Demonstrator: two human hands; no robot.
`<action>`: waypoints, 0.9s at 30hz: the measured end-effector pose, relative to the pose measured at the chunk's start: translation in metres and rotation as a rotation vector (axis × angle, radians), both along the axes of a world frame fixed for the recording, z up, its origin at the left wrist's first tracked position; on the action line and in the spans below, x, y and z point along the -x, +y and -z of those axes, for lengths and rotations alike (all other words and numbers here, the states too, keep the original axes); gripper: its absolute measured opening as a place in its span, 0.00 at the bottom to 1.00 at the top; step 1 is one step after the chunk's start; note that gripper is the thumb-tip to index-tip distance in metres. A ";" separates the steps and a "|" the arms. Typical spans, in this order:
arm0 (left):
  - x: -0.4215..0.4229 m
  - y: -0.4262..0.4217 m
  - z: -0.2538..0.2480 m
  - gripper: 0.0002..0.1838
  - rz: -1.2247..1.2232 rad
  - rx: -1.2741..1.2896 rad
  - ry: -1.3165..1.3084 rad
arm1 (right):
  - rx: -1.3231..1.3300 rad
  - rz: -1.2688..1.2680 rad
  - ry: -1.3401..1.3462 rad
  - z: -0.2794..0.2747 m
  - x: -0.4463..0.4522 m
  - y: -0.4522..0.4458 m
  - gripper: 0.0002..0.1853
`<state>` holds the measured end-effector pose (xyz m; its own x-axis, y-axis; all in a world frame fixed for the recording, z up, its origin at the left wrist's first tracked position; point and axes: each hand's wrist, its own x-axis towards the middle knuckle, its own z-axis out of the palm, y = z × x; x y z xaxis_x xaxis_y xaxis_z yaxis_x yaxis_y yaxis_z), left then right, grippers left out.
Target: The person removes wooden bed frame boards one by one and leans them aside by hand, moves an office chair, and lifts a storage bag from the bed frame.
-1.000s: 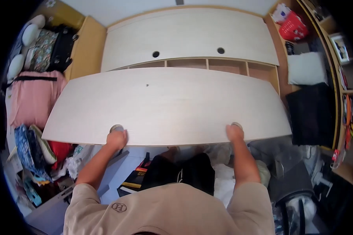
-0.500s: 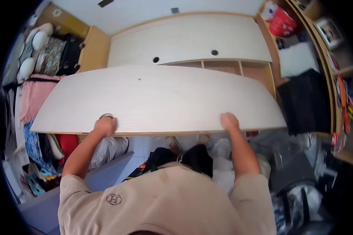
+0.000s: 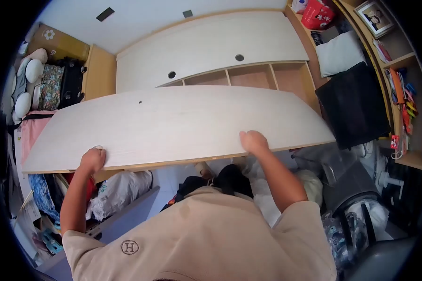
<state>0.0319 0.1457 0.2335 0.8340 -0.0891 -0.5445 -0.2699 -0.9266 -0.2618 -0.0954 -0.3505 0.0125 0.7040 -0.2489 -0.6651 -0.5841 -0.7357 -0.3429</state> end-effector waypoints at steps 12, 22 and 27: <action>-0.033 0.018 0.024 0.22 0.213 0.021 0.085 | 0.080 -0.026 -0.090 0.012 -0.011 0.003 0.31; -0.050 0.036 0.071 0.20 0.276 -0.016 0.155 | 0.030 0.028 0.035 0.012 -0.016 0.015 0.31; -0.081 0.073 0.112 0.14 0.534 -0.029 0.304 | 0.047 -0.072 0.046 0.053 -0.023 0.008 0.32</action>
<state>0.1126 0.2184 0.1212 0.4851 -0.4333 -0.7595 -0.7613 -0.6367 -0.1230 -0.0724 -0.3420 -0.0404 0.6902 -0.2303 -0.6860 -0.5435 -0.7909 -0.2813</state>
